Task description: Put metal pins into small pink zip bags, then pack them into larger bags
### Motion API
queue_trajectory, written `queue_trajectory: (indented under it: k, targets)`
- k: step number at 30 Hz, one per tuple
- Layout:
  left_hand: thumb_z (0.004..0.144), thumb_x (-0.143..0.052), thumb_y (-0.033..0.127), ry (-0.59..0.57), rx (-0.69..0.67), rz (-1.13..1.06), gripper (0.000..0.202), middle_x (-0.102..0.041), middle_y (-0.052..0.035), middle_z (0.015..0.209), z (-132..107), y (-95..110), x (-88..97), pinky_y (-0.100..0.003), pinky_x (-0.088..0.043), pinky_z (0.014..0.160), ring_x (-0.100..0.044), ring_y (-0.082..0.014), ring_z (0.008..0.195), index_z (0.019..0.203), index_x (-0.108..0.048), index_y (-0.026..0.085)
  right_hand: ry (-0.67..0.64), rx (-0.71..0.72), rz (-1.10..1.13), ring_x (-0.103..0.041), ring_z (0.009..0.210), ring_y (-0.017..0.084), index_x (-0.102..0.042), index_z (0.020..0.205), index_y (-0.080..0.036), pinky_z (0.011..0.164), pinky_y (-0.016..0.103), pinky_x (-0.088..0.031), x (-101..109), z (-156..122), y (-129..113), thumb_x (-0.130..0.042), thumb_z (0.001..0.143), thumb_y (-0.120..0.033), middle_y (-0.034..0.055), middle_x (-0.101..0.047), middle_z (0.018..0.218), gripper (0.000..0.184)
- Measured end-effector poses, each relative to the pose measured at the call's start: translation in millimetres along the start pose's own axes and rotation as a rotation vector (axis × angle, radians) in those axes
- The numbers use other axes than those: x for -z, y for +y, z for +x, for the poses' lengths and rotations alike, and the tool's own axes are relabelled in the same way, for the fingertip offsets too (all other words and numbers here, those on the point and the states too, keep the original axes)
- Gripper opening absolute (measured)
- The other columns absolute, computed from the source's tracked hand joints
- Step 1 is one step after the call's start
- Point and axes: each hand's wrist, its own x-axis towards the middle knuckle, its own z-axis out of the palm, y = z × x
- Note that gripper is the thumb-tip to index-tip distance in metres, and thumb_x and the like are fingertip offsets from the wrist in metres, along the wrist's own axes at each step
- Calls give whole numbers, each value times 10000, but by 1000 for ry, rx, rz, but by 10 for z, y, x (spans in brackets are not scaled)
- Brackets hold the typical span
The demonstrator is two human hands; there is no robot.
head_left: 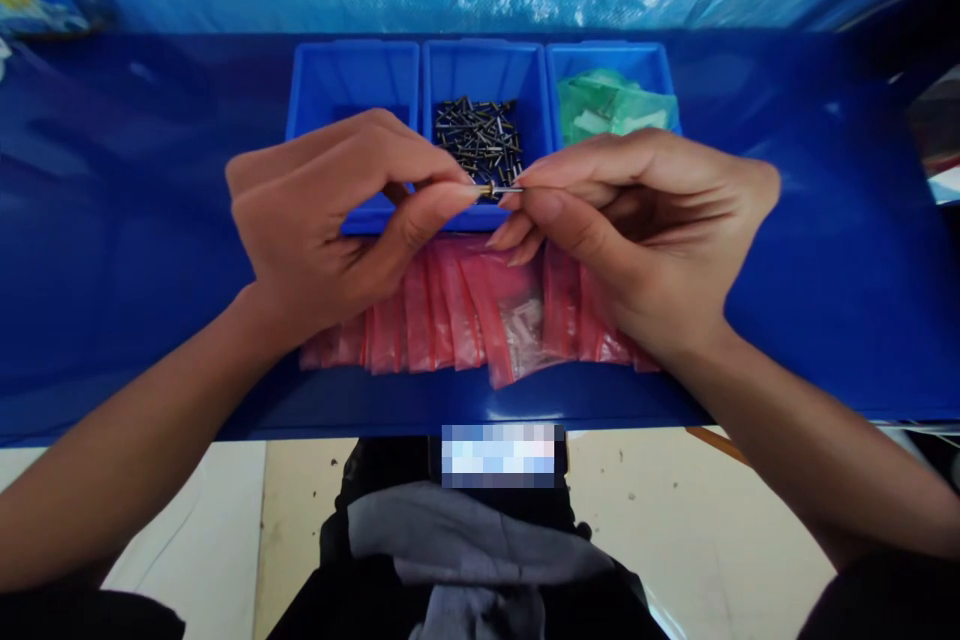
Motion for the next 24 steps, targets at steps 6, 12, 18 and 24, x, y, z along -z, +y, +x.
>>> queue_trajectory:
  k: [6,12,18,24]
  targets:
    - [1182,-552,362,-3,-66,43,320,-809,69,985,-48,-16,-4,-186,-620,856,-748,-39,938,999,-742,182,-36,32,-21,-830,776,206,-818,1015,-273,696,342,-730,4,-47,-3,-741,969,-51,-8,-837,970,240]
    - [1142,-641,333,96,-197,79,158,-801,64,1025,-132,-95,-69,-206,-626,847,-763,-60,930,1071,-707,209,-26,27,-19,-831,811,200,-818,1028,-284,715,342,-735,29,-75,-1,-747,976,-65,-18,-834,993,236]
    - [1206,-399,389,90,-242,194,380,-776,20,1043,-118,-170,-38,-350,-629,962,-754,-133,1012,1020,-678,210,19,3,-47,-829,828,200,-848,1069,-305,743,358,-741,21,-85,-17,-727,1006,-91,-9,-839,1019,254]
    - [1116,-644,331,-69,-281,266,227,-751,-103,1429,-3,-382,-1,-413,-634,1181,-715,-252,1391,1226,-736,155,-82,28,-53,-854,943,229,-746,1436,-447,600,348,-720,237,145,39,-646,1056,-109,-20,-779,1412,519]
